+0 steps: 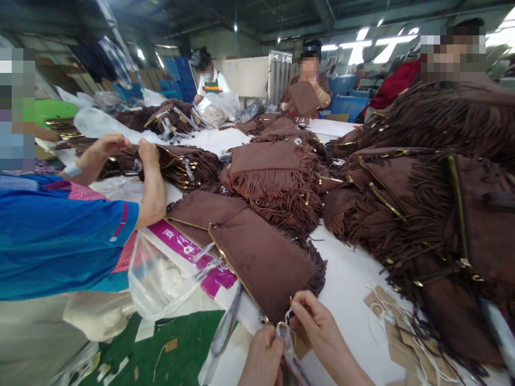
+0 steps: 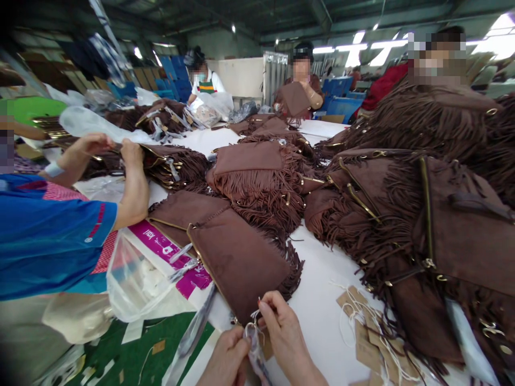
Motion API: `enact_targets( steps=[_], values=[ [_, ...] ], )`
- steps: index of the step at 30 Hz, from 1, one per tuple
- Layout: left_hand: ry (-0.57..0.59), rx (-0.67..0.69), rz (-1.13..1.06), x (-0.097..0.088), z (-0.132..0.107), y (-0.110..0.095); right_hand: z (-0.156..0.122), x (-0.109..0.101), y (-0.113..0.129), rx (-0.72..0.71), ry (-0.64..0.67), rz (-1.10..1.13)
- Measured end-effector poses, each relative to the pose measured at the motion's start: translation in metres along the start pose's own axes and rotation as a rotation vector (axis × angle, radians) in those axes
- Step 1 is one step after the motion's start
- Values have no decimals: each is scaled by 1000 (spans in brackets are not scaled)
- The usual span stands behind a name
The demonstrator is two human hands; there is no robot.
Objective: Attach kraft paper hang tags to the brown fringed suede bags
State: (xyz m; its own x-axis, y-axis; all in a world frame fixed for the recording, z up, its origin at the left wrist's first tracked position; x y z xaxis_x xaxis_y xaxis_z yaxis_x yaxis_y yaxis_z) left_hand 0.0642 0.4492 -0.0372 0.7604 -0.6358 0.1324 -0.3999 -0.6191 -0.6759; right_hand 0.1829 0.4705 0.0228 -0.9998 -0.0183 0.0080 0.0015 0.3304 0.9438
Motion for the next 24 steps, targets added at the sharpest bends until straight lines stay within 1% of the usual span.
enact_targets(
  steps=[1,2,3,5,7,8,10,12,17,20,24],
  values=[
    [-2,-2,49,-3,-2,-3,0,-1,0,2,-3,64],
    [-27,30,115,-8,-6,-11,-1,-2,1,6,-9,113],
    [-77,86,200,-16,-11,-22,-3,-3,1,15,-18,153],
    [-198,233,385,-28,-25,-50,-5,-5,2,39,-26,213],
    [-271,334,512,-32,-36,-73,-7,-8,4,46,-33,233],
    [-268,366,541,-30,-38,-81,-7,-9,5,41,-40,231],
    [-227,403,562,-22,-34,-92,-8,-12,7,30,-52,227],
    [-201,400,580,-15,-27,-96,-8,-13,7,22,-63,232],
    [-160,428,575,-5,-16,-95,-9,-13,12,25,-88,211],
    [-160,424,564,-5,-15,-94,-9,-13,14,39,-98,203],
    [-180,395,593,-7,-15,-93,-5,-9,14,15,-63,251]
  ],
)
Point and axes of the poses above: each hand's wrist, its own z-axis towards the middle knuckle, its own x-axis out of the palm, y = z × x, the point moved 10 cm from there along z, towards the middle knuckle, and after that the axes turned 14 degrees about y, right-handed, at the moved point
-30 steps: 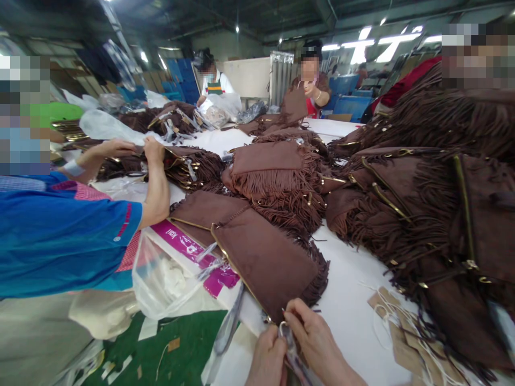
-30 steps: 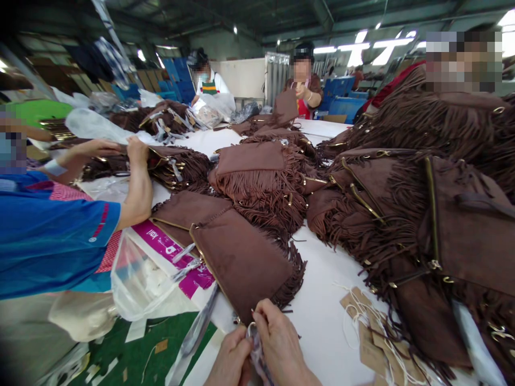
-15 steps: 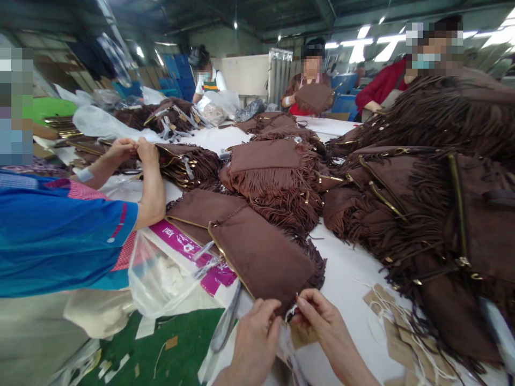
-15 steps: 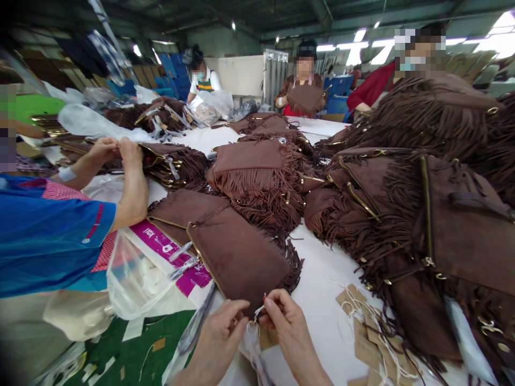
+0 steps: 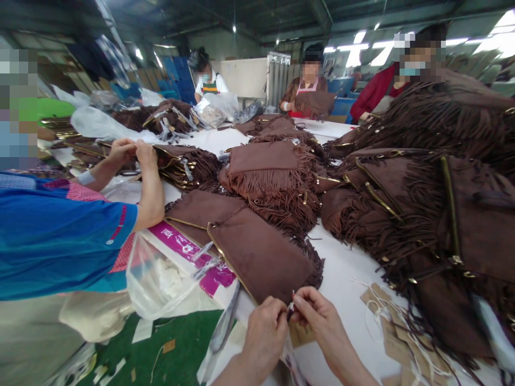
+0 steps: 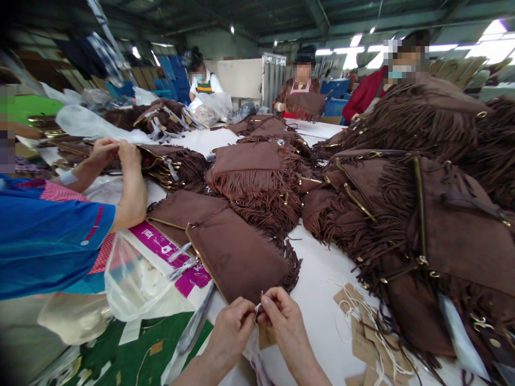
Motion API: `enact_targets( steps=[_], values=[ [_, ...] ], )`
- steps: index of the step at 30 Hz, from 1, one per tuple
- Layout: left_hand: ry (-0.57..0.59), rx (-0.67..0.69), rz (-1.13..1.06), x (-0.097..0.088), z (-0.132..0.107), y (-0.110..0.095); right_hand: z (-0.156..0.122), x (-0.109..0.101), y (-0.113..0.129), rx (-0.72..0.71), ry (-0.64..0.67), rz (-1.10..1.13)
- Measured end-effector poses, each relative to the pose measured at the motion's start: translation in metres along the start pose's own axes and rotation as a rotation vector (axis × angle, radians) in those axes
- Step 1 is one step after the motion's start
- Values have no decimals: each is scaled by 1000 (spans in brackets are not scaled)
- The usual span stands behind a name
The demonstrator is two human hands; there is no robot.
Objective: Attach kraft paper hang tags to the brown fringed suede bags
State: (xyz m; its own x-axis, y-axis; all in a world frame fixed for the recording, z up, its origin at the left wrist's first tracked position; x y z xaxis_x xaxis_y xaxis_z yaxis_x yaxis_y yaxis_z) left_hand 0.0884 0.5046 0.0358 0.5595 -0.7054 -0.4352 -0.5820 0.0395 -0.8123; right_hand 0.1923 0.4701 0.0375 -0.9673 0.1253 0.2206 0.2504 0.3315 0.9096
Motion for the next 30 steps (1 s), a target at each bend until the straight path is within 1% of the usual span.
enact_targets(
  steps=[7,10,17,24,28,30],
  values=[
    [3,16,-36,-2,1,-2,0,-5,2,-3,-11,6],
    [12,26,-12,-2,2,-5,0,-6,3,-4,-15,9],
    [21,11,24,0,4,-5,6,-1,0,-14,9,21],
    [-6,15,45,-1,2,-4,7,0,0,-19,13,3],
    [-3,20,-1,-2,5,-4,9,5,3,-31,27,-31],
    [-4,24,-82,-3,6,-2,3,1,5,-37,32,-52]
  ],
)
Point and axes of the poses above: each hand's wrist, its own z-axis towards the middle knuckle, its own x-axis out of the palm, y = z × x, the point moved 10 cm from there along z, towards the middle knuckle, and after that the axes turned 14 degrees about y, right-handed, at the moved point
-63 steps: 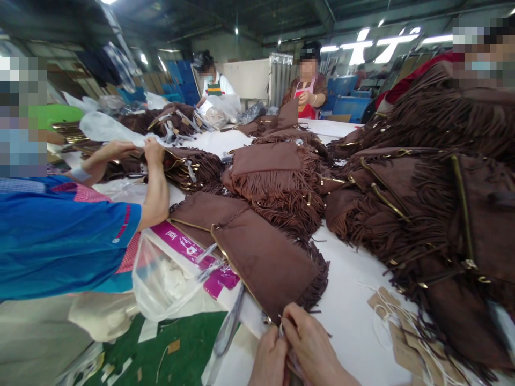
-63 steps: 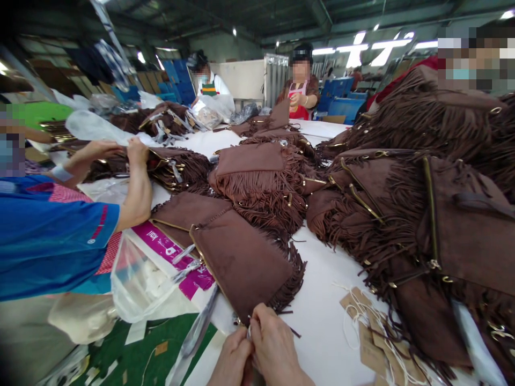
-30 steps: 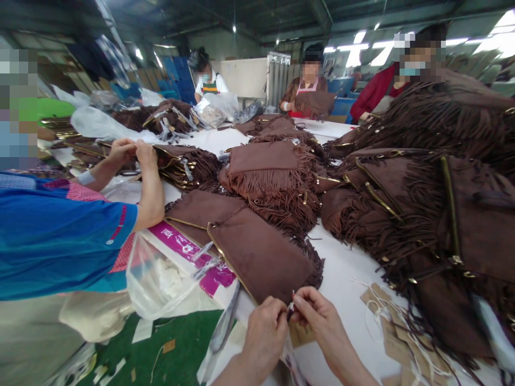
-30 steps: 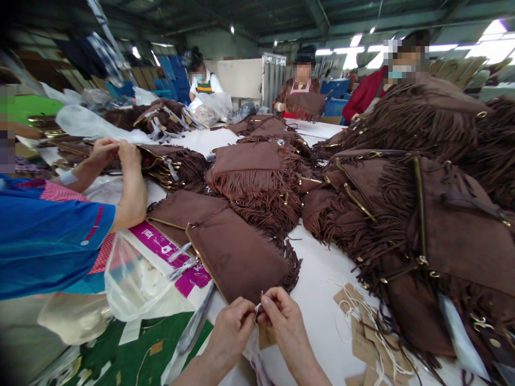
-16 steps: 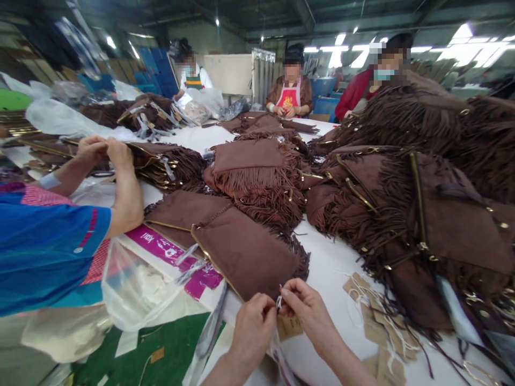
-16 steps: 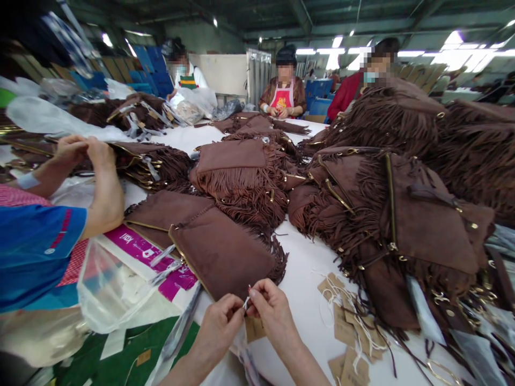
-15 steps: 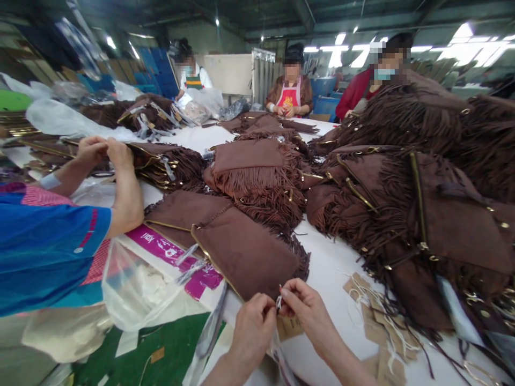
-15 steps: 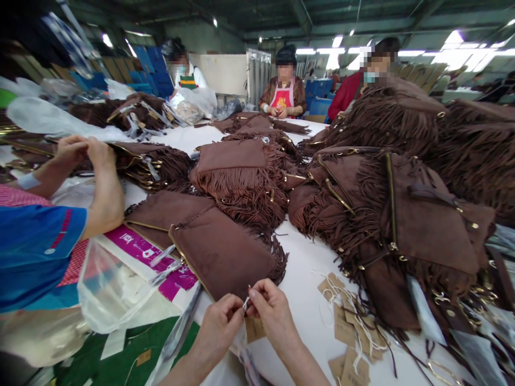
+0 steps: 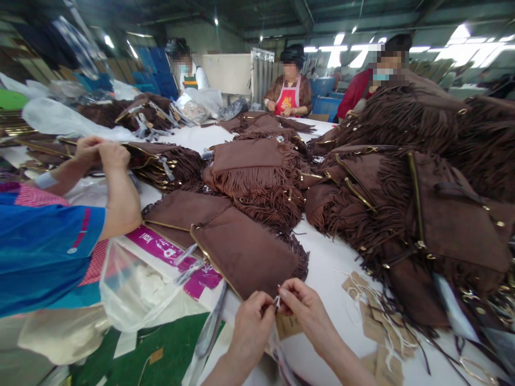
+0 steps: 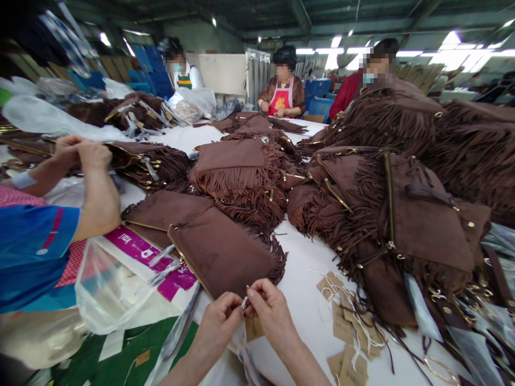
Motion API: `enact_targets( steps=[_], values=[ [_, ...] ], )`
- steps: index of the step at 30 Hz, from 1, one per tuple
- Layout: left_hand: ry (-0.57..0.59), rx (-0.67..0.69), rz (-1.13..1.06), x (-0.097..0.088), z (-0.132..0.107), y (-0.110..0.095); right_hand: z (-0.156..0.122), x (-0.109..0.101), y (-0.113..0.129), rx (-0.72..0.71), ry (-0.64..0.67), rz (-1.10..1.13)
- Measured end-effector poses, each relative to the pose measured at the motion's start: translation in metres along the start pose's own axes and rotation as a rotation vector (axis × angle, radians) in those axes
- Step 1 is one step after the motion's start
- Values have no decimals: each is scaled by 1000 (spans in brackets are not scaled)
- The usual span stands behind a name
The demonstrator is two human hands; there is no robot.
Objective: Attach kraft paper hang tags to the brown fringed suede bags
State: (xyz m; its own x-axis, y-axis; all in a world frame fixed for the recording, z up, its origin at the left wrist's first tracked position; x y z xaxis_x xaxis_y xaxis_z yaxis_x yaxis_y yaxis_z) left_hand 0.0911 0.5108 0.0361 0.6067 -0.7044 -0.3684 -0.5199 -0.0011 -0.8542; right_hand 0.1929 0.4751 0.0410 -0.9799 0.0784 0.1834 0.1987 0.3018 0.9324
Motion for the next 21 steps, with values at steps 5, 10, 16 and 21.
enact_targets(
  steps=[5,10,16,21],
  values=[
    [12,-101,-344,-1,-1,20,-68,-45,22,-177,-59,-773],
    [30,-162,-410,-1,1,27,-161,-52,-8,-499,8,-1792],
    [35,-193,-447,1,-1,26,-148,-62,-38,-421,-14,-2024],
    [32,-181,-527,-1,-2,22,-99,-98,-5,-292,-200,-2036]
  ],
)
Point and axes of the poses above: each hand's wrist, its own z-axis towards the middle knuckle, its own x-axis out of the palm, y = z × x, the point moved 10 cm from there along z, towards the middle knuckle, and after that the axes turned 14 degrees about y, right-handed, at the moved point
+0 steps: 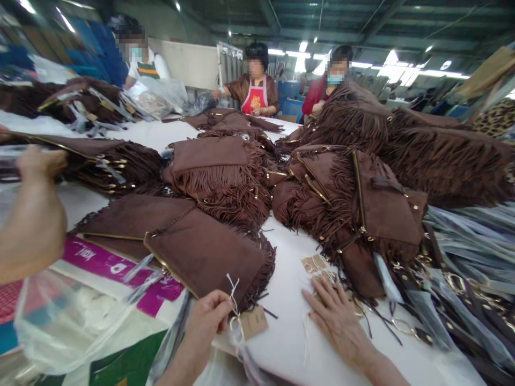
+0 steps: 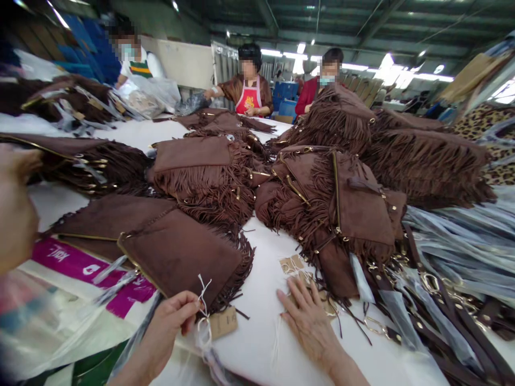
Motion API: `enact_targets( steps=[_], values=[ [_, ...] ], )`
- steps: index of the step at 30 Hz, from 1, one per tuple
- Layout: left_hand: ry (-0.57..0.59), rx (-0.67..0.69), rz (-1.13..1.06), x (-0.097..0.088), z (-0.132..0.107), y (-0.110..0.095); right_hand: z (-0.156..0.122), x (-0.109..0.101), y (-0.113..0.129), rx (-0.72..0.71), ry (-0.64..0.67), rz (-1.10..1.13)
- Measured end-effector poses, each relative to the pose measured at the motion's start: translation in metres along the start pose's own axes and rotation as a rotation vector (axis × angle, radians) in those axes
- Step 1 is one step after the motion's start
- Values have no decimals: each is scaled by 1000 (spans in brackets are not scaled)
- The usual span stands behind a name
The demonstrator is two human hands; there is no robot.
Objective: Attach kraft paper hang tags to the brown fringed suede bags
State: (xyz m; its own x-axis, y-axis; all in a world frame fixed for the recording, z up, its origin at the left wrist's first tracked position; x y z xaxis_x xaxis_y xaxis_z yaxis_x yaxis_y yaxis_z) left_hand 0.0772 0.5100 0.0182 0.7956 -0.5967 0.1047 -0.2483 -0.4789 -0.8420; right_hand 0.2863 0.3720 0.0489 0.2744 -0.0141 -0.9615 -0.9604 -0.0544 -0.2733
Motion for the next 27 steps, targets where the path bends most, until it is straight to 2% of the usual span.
enact_targets(
  steps=[2,4,6,7,9,11,13,16,19,23,27],
  values=[
    [11,-4,-50,1,0,1,14,-13,-13,104,-105,33],
    [24,-17,-106,1,-1,4,22,-30,-10,195,-218,138],
    [24,-15,-158,0,-1,5,30,-44,13,194,-269,331],
    [22,-10,-182,0,-1,5,35,-49,32,143,-264,447],
    [31,2,-232,-1,-2,4,47,-53,72,34,-180,638],
    [75,4,-296,2,-2,3,54,-54,97,11,-143,735],
    [135,-4,-379,7,-1,3,58,-54,108,11,-152,729],
    [206,-31,-483,14,0,4,62,-47,113,-12,-141,655],
    [218,-52,-510,16,-1,5,63,-39,117,-72,-135,592],
    [154,-73,-265,8,-5,7,59,-45,120,-190,-228,528],
    [101,-67,-33,-1,-9,9,56,-54,98,-130,-248,557]
  ],
)
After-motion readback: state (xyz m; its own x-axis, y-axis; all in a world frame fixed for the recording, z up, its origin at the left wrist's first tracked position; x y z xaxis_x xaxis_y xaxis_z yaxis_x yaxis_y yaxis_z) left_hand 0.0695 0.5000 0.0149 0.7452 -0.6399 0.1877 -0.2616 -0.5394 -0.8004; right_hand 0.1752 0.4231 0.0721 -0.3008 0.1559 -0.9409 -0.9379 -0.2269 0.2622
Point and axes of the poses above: each hand's wrist, its own z-axis towards the middle knuckle, its own x-axis out of the palm, y = z × x, the point moved 10 cm from there along z, towards the middle knuckle, and after that the axes turned 14 degrees about y, right-handed, at the moved point
